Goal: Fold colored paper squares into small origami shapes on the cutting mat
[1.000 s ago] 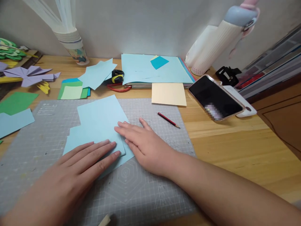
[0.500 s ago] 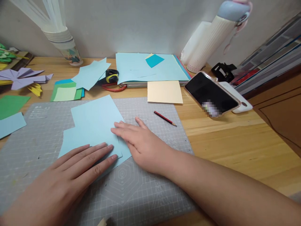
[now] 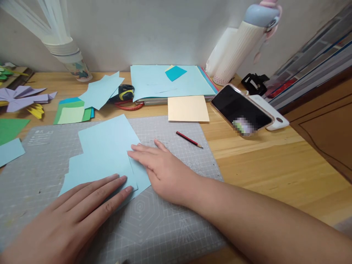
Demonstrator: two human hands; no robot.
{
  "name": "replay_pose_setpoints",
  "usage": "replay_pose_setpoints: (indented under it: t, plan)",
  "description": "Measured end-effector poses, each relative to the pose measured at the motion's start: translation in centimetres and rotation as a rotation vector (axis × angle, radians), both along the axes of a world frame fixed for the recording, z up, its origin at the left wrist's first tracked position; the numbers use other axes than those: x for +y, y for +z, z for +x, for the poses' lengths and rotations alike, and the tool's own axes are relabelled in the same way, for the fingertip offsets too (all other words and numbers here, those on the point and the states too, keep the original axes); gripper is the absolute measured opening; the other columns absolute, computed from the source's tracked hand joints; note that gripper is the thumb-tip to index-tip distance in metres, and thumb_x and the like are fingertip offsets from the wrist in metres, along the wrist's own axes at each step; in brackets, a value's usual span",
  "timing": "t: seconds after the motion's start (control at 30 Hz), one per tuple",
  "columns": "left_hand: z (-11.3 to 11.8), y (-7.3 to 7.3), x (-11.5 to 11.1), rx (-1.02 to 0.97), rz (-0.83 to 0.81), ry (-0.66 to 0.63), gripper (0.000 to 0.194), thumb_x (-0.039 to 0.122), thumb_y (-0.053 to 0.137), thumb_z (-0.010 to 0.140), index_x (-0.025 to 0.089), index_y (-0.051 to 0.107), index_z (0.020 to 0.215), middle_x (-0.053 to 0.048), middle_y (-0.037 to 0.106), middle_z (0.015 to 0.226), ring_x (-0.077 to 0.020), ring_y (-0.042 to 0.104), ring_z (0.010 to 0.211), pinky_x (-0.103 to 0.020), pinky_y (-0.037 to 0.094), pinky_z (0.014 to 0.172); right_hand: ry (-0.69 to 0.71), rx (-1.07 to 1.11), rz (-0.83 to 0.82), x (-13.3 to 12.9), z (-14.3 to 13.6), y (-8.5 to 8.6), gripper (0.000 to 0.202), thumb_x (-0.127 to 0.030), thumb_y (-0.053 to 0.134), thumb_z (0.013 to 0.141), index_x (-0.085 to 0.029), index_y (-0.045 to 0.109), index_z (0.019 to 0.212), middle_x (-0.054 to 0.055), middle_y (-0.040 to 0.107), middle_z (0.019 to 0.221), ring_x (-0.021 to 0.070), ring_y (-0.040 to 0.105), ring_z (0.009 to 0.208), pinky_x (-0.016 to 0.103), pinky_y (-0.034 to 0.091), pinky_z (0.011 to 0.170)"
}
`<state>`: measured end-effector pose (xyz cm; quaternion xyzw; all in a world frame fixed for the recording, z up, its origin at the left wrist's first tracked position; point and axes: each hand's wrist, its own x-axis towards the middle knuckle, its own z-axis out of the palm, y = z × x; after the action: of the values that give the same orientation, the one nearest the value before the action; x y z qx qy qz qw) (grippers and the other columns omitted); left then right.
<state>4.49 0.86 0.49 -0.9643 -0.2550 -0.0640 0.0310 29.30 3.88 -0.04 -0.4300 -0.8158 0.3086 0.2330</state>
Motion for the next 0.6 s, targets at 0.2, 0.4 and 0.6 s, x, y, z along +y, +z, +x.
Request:
replay_pose_setpoints:
  t: [0.2,0.4,0.6]
  plan:
    - [0.1,0.4,-0.6,-0.011,0.053,0.001,0.061,0.002,0.038,0.078,0.021,0.052,0.135,-0.003,0.060,0.137,-0.0233,0.058,0.119,-0.038,0.049,0.088,0.001,0.004,0.006,0.0,0.0,0.0,0.047,-0.005,0.034,0.093,-0.010,0.052,0.136,0.012,0.051,0.144,0.0175,0.043,0.137,0.051,0.020,0.118]
    - [-0.2,0.0,-0.5,-0.018,0.046,-0.011,0.062,0.003,0.039,0.078,0.021,0.052,0.136,-0.003,0.060,0.138,-0.0234,0.056,0.122,-0.037,0.049,0.088,0.044,-0.174,0.010,-0.2,-0.4,0.6,0.044,-0.017,0.033,0.099,-0.013,0.047,0.140,0.009,0.041,0.152,0.0199,0.032,0.143,0.053,0.016,0.118]
    - [0.1,0.0,-0.8,-0.029,0.018,0.023,0.063,0.001,0.036,0.078,0.022,0.054,0.134,-0.003,0.060,0.138,-0.0232,0.055,0.123,-0.038,0.050,0.090,-0.014,-0.334,0.089,0.5,-1.1,1.1,0.044,-0.024,0.034,0.101,-0.016,0.047,0.142,0.007,0.043,0.151,0.0208,0.038,0.138,0.048,0.025,0.113]
